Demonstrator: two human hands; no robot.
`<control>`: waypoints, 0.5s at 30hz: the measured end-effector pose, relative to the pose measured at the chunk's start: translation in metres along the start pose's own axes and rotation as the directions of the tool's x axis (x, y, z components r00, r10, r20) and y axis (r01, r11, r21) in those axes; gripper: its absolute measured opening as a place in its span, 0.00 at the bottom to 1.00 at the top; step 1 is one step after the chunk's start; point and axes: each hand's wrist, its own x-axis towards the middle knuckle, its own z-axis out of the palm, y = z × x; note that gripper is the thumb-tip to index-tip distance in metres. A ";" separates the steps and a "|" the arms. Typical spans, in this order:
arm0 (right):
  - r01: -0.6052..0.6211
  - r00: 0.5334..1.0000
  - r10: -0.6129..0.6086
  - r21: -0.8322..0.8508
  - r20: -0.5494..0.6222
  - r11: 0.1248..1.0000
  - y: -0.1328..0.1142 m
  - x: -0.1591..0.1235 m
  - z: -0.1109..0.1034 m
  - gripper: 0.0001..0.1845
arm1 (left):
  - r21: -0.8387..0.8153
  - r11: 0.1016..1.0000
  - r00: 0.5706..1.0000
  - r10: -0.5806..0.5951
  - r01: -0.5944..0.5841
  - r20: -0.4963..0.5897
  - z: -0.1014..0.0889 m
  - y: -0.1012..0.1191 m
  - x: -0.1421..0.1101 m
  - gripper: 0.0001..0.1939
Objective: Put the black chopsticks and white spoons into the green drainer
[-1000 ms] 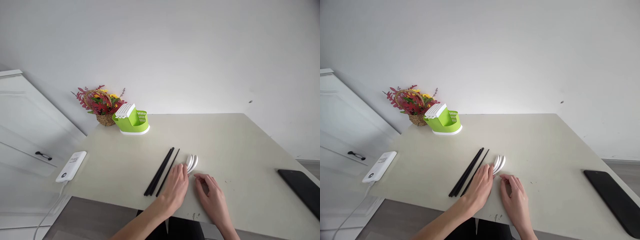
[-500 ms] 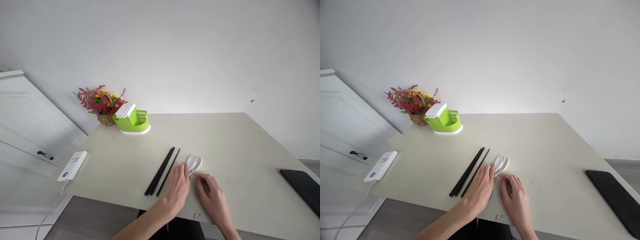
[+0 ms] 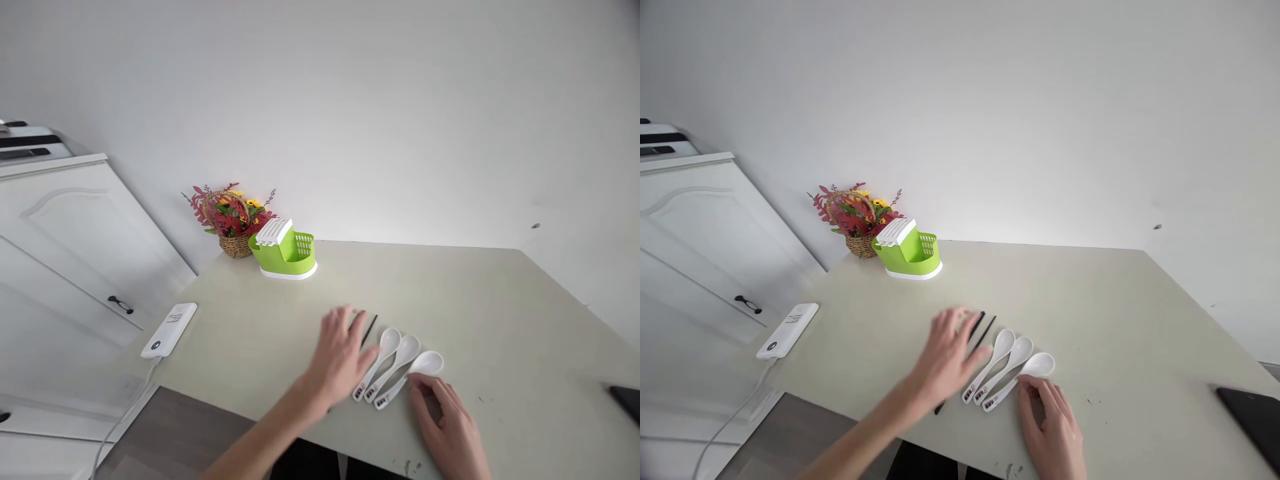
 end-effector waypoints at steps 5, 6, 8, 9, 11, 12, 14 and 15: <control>-0.063 0.997 0.064 0.017 -0.051 0.998 -0.014 -0.004 0.002 0.17 | 0.149 0.966 0.914 -0.144 0.213 -0.378 -0.053 -0.111 0.068 0.21; -0.061 0.996 0.062 0.020 -0.061 0.998 -0.015 -0.004 0.003 0.17 | 0.163 0.952 0.894 -0.170 0.257 -0.414 -0.061 -0.135 0.080 0.22; -0.042 0.996 0.044 0.025 -0.073 0.999 -0.014 -0.004 0.004 0.17 | 0.164 0.930 0.870 -0.229 0.327 -0.437 -0.072 -0.177 0.098 0.23; -0.032 0.997 0.033 0.026 -0.073 0.999 -0.013 -0.004 0.004 0.17 | 0.152 0.925 0.865 -0.256 0.349 -0.432 -0.074 -0.195 0.105 0.24; -0.016 0.998 0.017 0.024 -0.067 1.000 -0.012 -0.003 0.005 0.16 | 0.131 0.918 0.873 -0.303 0.376 -0.383 -0.074 -0.224 0.114 0.24; -0.010 0.998 0.011 0.023 -0.066 1.000 -0.011 -0.003 0.005 0.16 | 0.126 0.919 0.890 -0.316 0.373 -0.330 -0.072 -0.234 0.117 0.24; 0.000 0.997 0.002 0.023 -0.073 1.000 -0.011 -0.002 0.005 0.16 | 0.124 0.929 0.923 -0.317 0.348 -0.216 -0.064 -0.246 0.119 0.25; 0.004 0.997 -0.002 0.025 -0.080 1.000 -0.011 -0.002 0.005 0.16 | 0.127 0.933 0.933 -0.311 0.336 -0.182 -0.060 -0.249 0.118 0.25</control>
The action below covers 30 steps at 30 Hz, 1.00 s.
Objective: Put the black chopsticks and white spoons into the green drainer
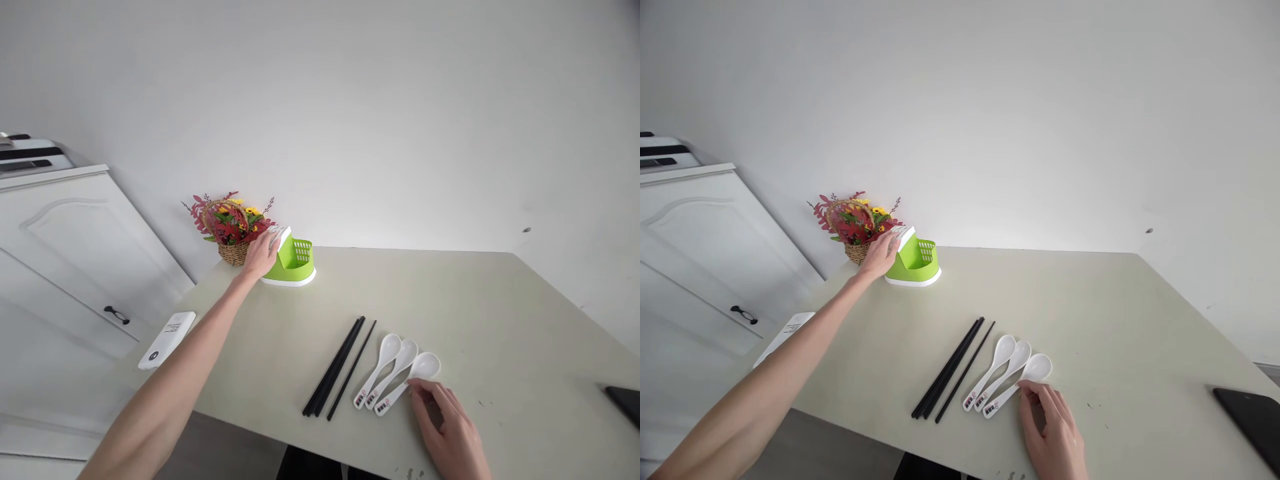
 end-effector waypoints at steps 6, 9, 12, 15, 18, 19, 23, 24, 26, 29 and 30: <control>-0.018 1.000 0.018 -0.006 -0.010 1.000 0.001 0.001 0.001 0.17 | 0.010 0.999 0.998 0.052 -0.052 -0.039 0.013 0.015 -0.008 0.30; -0.012 1.000 0.012 -0.025 0.019 1.000 0.005 0.002 0.001 0.17 | 0.016 0.998 0.998 0.061 -0.061 0.007 0.013 0.036 -0.009 0.32; -0.006 1.000 0.007 -0.042 0.015 0.999 0.008 0.002 0.001 0.17 | 0.012 0.997 0.995 0.076 -0.077 0.061 0.017 0.068 -0.011 0.34; 0.004 1.000 -0.003 -0.045 0.016 0.999 0.007 0.002 0.001 0.17 | -0.042 0.990 0.987 0.137 -0.134 0.085 0.025 0.107 -0.016 0.36; 0.009 1.000 -0.008 -0.040 0.019 0.999 0.004 0.001 0.000 0.17 | -0.106 0.979 0.979 0.185 -0.176 0.082 0.034 0.148 -0.023 0.38; 0.003 1.000 -0.002 -0.042 0.015 0.999 0.003 0.001 0.000 0.16 | -0.126 0.974 0.976 0.199 -0.187 0.084 0.036 0.161 -0.025 0.39; 0.022 0.999 -0.020 -0.058 0.029 0.998 0.003 0.004 -0.002 0.16 | -0.190 0.953 0.962 0.256 -0.236 0.091 0.043 0.204 -0.032 0.39; 0.037 0.999 -0.034 -0.059 0.036 0.998 0.004 0.005 -0.002 0.17 | -0.203 0.947 0.958 0.270 -0.248 0.092 0.045 0.212 -0.034 0.39; 0.054 0.998 -0.052 -0.052 0.038 0.997 0.005 0.006 -0.003 0.17 | -0.229 0.936 0.950 0.297 -0.269 0.094 0.048 0.227 -0.038 0.40; 0.041 0.999 -0.040 -0.047 0.027 0.998 0.005 0.006 -0.003 0.17 | -0.251 0.921 0.939 0.329 -0.297 0.097 0.050 0.244 -0.043 0.39; 0.035 0.999 -0.034 -0.048 0.027 0.998 0.005 0.006 -0.003 0.17 | -0.253 0.919 0.936 0.336 -0.302 0.103 0.050 0.248 -0.044 0.39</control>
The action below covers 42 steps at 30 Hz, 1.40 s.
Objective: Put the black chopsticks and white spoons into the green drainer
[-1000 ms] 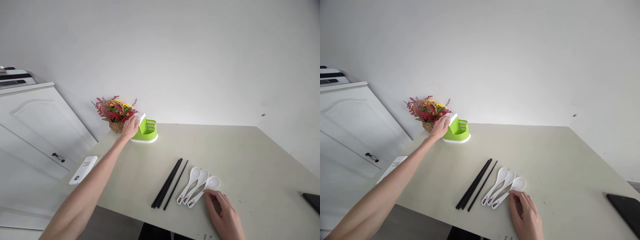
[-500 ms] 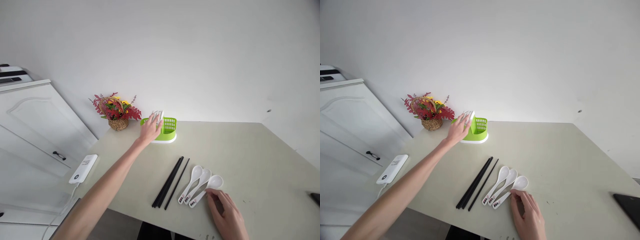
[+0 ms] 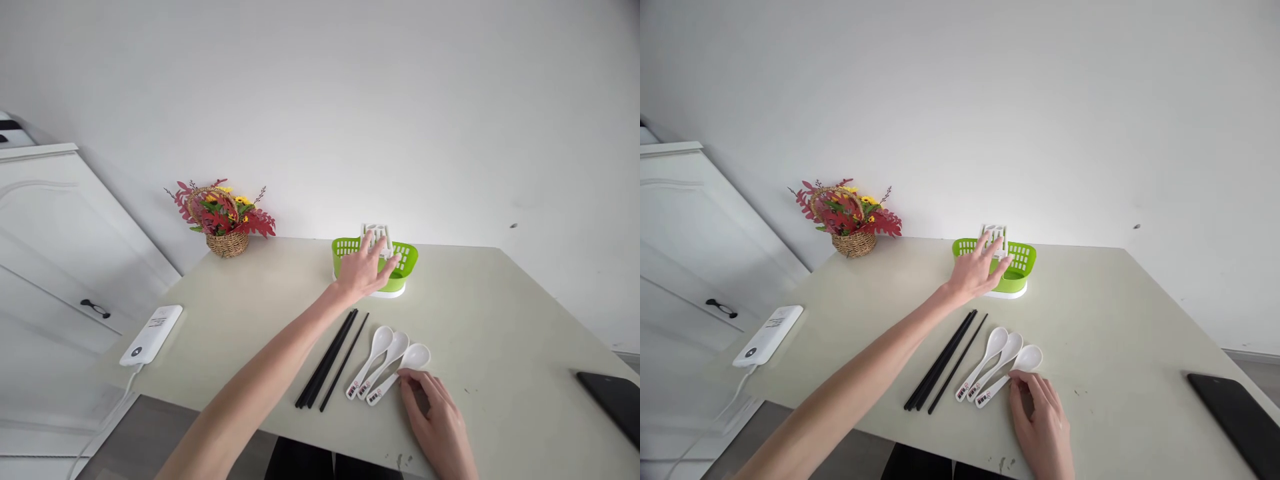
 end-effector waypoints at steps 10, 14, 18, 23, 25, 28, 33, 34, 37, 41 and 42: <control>-0.052 0.998 0.052 0.012 0.030 0.999 -0.003 -0.003 -0.001 0.17 | -0.119 0.990 0.970 0.043 -0.074 -0.240 -0.023 0.001 -0.044 0.25; -0.052 0.998 0.051 0.017 0.032 0.999 -0.005 -0.002 -0.002 0.17 | -0.291 0.949 0.954 -0.195 0.125 -0.227 -0.017 -0.020 -0.107 0.14; -0.056 0.998 0.056 -0.016 0.038 0.998 -0.004 -0.002 -0.003 0.16 | -0.282 0.909 0.951 -0.307 0.307 0.044 -0.005 -0.042 -0.171 0.09; -0.049 0.998 0.051 -0.045 0.030 0.998 -0.005 -0.004 -0.003 0.15 | -0.239 0.891 0.918 -0.348 0.386 0.189 -0.008 -0.049 -0.220 0.10; -0.046 0.999 0.047 -0.044 0.028 0.998 -0.005 -0.004 -0.003 0.15 | -0.249 0.891 0.919 -0.332 0.380 0.212 -0.013 -0.048 -0.230 0.11; -0.061 0.997 0.062 -0.036 0.040 0.997 -0.005 -0.004 -0.002 0.16 | -0.289 0.888 0.923 -0.289 0.358 0.255 -0.021 -0.048 -0.239 0.12; -0.065 0.997 0.066 -0.046 0.032 0.997 -0.001 -0.006 -0.001 0.17 | -0.342 0.877 0.928 -0.249 0.337 0.278 -0.029 -0.047 -0.247 0.11; -0.063 0.997 0.065 -0.052 0.030 0.997 0.000 -0.006 -0.001 0.17 | -0.341 0.880 0.931 -0.245 0.331 0.271 -0.029 -0.046 -0.249 0.10; -0.061 0.997 0.064 -0.069 0.039 0.996 0.005 -0.006 0.000 0.19 | -0.334 0.886 0.935 -0.241 0.322 0.261 -0.029 -0.044 -0.252 0.10; -0.069 0.997 0.073 -0.076 0.040 0.995 0.011 -0.006 0.001 0.20 | -0.336 0.881 0.930 -0.249 0.333 0.270 -0.027 -0.044 -0.256 0.09; -0.074 0.996 0.076 -0.072 0.036 0.995 0.012 -0.006 0.001 0.20 | -0.337 0.880 0.930 -0.251 0.335 0.269 -0.026 -0.044 -0.256 0.09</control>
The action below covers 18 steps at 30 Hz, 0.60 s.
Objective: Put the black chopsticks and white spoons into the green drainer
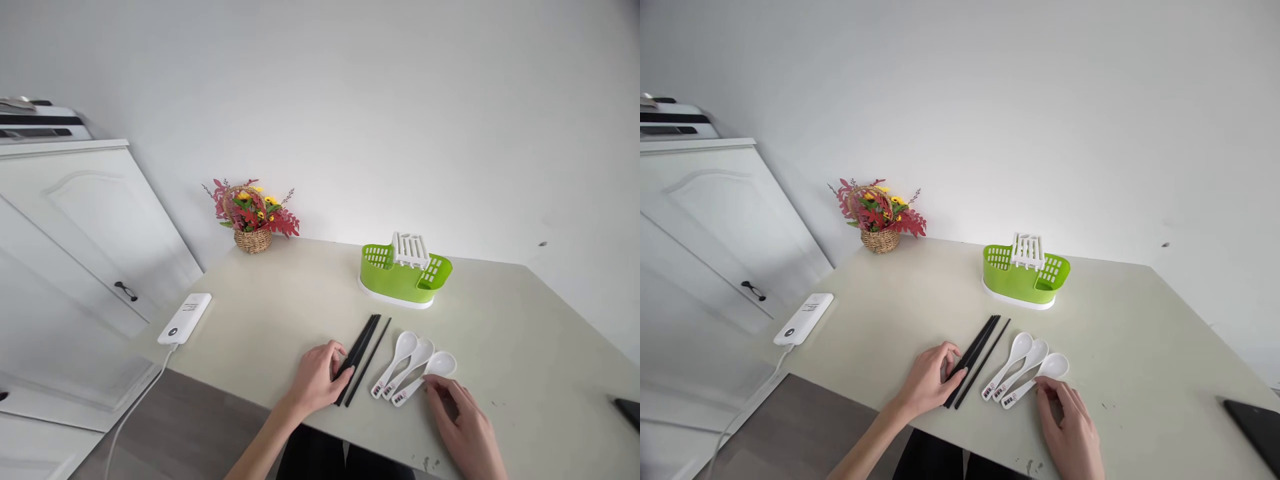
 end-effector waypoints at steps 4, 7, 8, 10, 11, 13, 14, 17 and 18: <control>-0.013 1.000 0.013 0.013 -0.003 1.000 0.004 -0.001 0.002 0.22 | -0.005 1.000 1.000 0.015 -0.015 -0.016 0.002 -0.002 -0.003 0.08; -0.018 1.000 0.018 0.017 -0.005 1.000 0.006 -0.002 0.003 0.23 | -0.013 0.999 0.999 0.034 -0.034 -0.026 0.003 -0.005 -0.005 0.07; -0.015 1.000 0.015 0.019 -0.004 1.000 0.007 -0.002 0.004 0.22 | -0.016 0.999 0.999 0.036 -0.037 -0.031 0.004 -0.005 -0.005 0.07; -0.001 1.000 0.001 0.022 -0.001 1.000 0.008 -0.002 0.004 0.22 | -0.020 0.999 0.999 0.036 -0.037 -0.040 0.005 -0.007 -0.006 0.07; 0.009 1.000 -0.009 0.023 0.001 1.000 0.009 -0.002 0.004 0.22 | -0.020 0.999 0.998 0.036 -0.037 -0.048 0.006 -0.008 -0.006 0.07; 0.027 1.000 -0.027 0.025 0.001 0.999 0.010 -0.001 0.004 0.21 | -0.021 0.999 0.997 0.042 -0.043 -0.064 0.007 -0.009 -0.007 0.06; 0.034 0.999 -0.034 0.028 0.000 0.999 0.011 -0.001 0.004 0.21 | -0.024 0.998 0.996 0.049 -0.050 -0.072 0.008 -0.009 -0.007 0.06; 0.046 0.999 -0.046 0.036 -0.005 0.998 0.013 -0.001 0.005 0.21 | -0.040 0.996 0.994 0.070 -0.074 -0.083 0.009 -0.011 -0.008 0.05; 0.048 0.999 -0.048 0.038 -0.007 0.998 0.013 -0.001 0.005 0.21 | -0.047 0.996 0.994 0.074 -0.078 -0.082 0.009 -0.012 -0.007 0.04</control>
